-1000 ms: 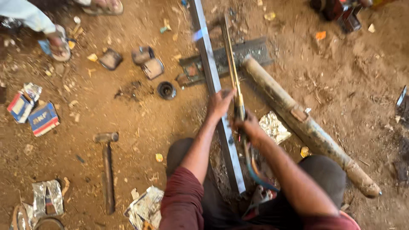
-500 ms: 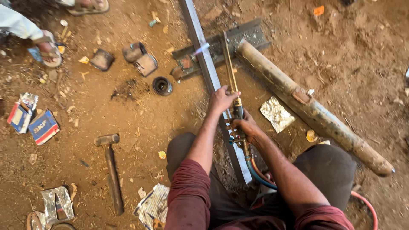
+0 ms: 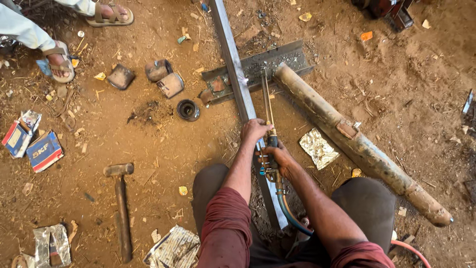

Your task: The person uses a blowtorch to cut a long metal bar placed on the ground. They ignite the torch, apply the flame to the metal, and move along the bar to sever it into sections.

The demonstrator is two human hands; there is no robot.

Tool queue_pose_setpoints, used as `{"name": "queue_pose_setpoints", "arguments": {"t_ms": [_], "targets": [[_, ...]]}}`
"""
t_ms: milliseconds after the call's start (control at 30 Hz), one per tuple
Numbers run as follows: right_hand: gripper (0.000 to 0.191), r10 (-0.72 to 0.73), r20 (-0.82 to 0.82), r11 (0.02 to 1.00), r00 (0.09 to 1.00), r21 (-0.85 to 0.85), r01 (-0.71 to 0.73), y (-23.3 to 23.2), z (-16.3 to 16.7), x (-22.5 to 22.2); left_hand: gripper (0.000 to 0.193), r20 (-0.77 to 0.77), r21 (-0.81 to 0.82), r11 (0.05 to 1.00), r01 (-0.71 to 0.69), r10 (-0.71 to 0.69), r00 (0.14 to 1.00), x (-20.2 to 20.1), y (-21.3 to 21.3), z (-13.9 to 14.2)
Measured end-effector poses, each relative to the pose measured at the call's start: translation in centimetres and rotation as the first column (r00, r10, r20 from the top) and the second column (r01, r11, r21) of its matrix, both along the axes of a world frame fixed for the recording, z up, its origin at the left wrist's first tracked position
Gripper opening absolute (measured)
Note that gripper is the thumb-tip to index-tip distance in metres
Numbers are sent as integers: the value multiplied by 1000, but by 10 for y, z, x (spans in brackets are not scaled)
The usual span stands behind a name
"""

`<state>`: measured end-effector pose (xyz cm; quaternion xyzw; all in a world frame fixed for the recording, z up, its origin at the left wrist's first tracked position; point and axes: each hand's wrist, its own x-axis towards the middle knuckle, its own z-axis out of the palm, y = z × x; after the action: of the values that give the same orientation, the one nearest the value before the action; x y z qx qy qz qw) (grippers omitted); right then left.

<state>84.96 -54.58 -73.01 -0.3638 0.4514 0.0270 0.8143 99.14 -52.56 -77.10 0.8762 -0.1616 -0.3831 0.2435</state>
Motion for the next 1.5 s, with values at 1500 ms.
{"name": "queue_pose_setpoints", "arguments": {"t_ms": [1500], "targets": [[49, 23, -58, 999, 998, -37, -26, 0, 6, 12, 84, -37, -67, 998, 3, -5, 999, -1, 4, 12]]}}
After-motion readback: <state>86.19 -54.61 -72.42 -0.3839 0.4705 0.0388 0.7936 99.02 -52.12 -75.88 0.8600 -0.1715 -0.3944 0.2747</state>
